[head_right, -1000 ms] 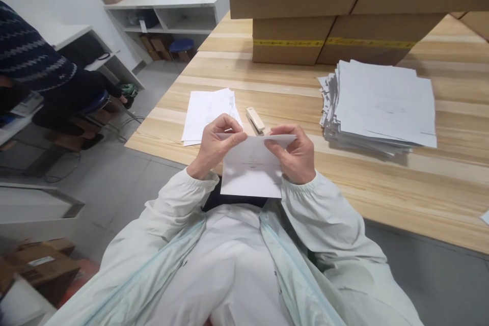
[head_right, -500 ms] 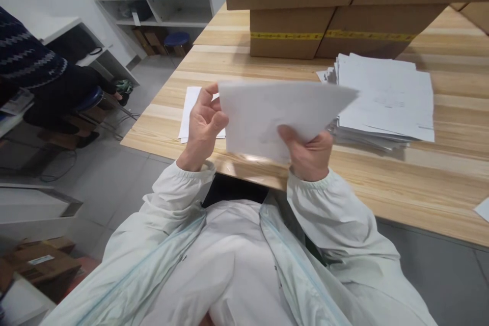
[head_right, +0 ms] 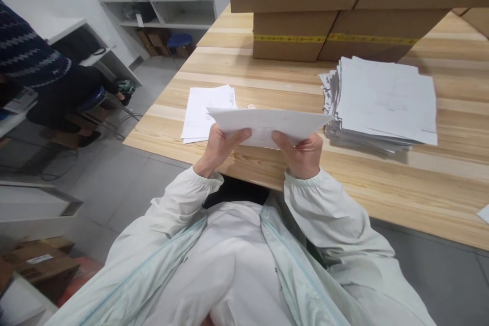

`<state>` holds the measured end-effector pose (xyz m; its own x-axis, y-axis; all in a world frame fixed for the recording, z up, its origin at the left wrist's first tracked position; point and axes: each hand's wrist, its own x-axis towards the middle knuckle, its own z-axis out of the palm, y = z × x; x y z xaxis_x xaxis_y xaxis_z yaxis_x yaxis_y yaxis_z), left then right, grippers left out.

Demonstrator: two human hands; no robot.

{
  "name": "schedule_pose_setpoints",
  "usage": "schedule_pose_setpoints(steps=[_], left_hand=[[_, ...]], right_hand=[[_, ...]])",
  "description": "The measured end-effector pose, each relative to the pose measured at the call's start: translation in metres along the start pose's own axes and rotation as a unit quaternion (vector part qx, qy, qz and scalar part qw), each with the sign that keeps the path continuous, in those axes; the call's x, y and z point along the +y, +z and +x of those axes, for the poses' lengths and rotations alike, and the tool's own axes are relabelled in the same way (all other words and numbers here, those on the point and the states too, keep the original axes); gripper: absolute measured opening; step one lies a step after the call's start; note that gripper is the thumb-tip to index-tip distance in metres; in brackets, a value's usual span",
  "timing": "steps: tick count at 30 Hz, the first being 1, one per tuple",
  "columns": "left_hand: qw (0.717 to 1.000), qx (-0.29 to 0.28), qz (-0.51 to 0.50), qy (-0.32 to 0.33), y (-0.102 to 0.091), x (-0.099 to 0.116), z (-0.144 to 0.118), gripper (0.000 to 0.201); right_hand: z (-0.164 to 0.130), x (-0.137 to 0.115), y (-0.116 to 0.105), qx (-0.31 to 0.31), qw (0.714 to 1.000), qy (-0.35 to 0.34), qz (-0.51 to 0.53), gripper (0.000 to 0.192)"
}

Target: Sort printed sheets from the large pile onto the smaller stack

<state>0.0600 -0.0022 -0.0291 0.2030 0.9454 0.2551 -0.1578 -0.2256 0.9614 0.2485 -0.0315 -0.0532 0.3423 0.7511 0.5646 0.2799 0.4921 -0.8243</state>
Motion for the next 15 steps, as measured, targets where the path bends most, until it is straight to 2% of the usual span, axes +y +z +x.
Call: schedule_pose_setpoints(steps=[5, 12, 15], left_hand=[[1.000, -0.008, -0.006, 0.005, 0.002, 0.006, -0.001, 0.041], [0.999, -0.002, 0.027, 0.042, 0.017, 0.028, 0.002, 0.039], [0.998, -0.008, 0.023, 0.053, 0.017, 0.025, 0.002, 0.039]], right_hand=[[0.001, 0.003, -0.002, 0.010, 1.000, 0.007, 0.001, 0.036], [0.007, -0.009, 0.003, 0.082, 0.996, 0.005, 0.014, 0.037], [0.009, -0.008, 0.001, 0.091, 0.996, 0.004, 0.019, 0.037]])
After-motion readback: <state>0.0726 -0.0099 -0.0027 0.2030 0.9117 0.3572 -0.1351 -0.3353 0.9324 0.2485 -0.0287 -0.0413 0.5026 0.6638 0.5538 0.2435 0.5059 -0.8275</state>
